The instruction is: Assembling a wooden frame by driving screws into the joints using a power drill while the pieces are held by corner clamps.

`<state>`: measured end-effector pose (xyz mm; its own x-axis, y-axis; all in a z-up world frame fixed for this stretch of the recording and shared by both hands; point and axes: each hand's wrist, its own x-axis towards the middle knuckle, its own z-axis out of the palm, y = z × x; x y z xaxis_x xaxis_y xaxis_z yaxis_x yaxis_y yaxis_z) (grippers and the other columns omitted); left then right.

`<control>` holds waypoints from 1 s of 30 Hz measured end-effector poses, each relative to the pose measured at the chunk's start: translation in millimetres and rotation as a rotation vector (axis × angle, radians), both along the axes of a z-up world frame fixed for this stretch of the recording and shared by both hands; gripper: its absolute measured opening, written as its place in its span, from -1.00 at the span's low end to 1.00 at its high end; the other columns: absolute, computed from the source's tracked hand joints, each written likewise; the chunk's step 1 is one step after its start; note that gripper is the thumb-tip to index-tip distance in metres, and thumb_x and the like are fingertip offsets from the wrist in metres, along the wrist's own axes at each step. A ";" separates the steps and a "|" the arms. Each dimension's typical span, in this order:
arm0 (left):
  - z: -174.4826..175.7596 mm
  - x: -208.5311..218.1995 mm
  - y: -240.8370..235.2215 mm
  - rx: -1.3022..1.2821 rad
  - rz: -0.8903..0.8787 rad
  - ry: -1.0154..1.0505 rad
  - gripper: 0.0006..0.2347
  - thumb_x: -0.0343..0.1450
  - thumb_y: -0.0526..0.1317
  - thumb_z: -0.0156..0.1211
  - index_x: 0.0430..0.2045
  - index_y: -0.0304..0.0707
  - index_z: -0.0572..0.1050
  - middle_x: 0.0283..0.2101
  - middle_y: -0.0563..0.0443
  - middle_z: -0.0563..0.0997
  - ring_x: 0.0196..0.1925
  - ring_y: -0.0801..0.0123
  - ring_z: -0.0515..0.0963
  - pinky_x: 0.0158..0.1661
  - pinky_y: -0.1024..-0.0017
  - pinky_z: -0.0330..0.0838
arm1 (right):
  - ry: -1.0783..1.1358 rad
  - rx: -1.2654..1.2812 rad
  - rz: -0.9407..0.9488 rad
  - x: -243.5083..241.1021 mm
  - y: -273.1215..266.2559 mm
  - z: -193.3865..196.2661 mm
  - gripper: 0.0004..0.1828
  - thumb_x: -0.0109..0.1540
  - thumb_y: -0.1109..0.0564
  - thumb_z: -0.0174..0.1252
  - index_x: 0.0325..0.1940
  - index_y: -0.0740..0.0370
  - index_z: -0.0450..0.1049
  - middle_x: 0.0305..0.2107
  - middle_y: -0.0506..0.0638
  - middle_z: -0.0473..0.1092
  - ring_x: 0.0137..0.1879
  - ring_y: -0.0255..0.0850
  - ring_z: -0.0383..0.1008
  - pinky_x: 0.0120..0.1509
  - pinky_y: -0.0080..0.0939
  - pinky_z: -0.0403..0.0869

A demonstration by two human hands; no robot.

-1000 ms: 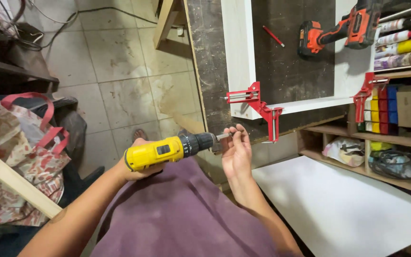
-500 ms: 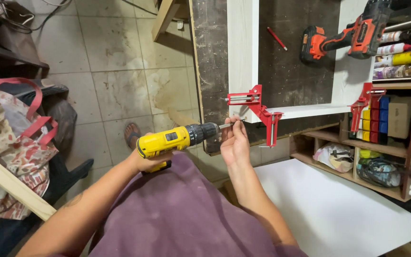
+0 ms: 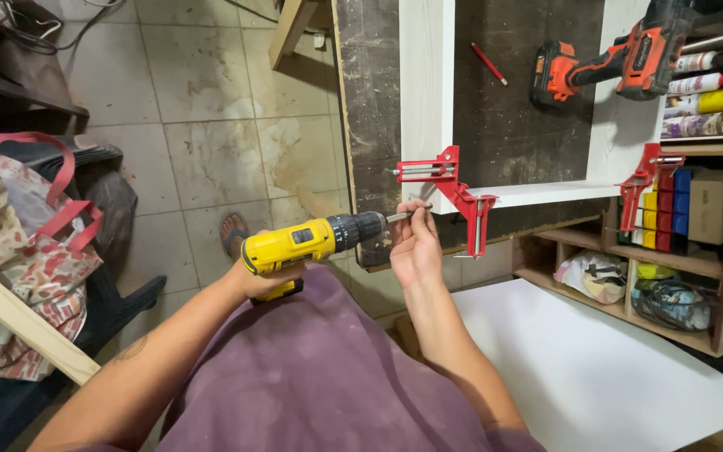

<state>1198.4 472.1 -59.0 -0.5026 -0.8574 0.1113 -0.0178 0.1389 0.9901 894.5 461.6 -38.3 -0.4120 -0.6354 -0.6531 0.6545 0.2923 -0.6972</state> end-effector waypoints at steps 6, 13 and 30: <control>-14.5 -2.1 6.6 0.172 0.091 0.127 -0.82 0.35 -0.27 0.45 -0.70 -0.21 0.64 -0.60 0.01 0.70 -0.56 0.28 0.66 -0.28 0.39 0.61 | -0.040 -0.016 -0.019 -1.9 -1.7 -3.7 -0.83 0.39 0.06 0.22 0.05 0.07 0.59 -0.10 -0.03 0.61 0.15 -0.18 0.64 0.25 -0.24 0.66; 1.9 -0.5 -0.8 0.366 0.028 0.139 -0.71 0.35 -0.31 0.35 -0.87 -0.20 0.53 -0.75 -0.03 0.56 -0.68 0.26 0.53 -0.42 0.36 0.54 | -0.094 -0.039 -0.069 2.8 -1.4 1.2 -0.80 0.41 0.07 0.20 0.09 0.12 0.57 -0.04 0.00 0.60 0.21 -0.14 0.61 0.39 -0.14 0.59; -54.8 4.6 1.0 0.263 -0.054 -0.071 -0.82 0.23 -0.29 0.46 -0.84 -0.17 0.63 -0.71 -0.06 0.64 -0.65 0.22 0.63 -0.39 0.31 0.58 | 2.068 -0.489 1.398 -221.9 -80.0 41.8 -0.16 -0.20 0.19 0.47 0.20 0.00 0.53 0.15 -0.13 0.51 0.41 -0.17 0.44 0.60 -0.08 0.30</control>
<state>1203.1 473.1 -113.9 -0.5468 -0.8240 -0.1485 -0.0875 -0.1201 0.9889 672.6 381.6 3.6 0.5180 -0.8554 -0.0022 -0.8551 -0.5177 -0.0272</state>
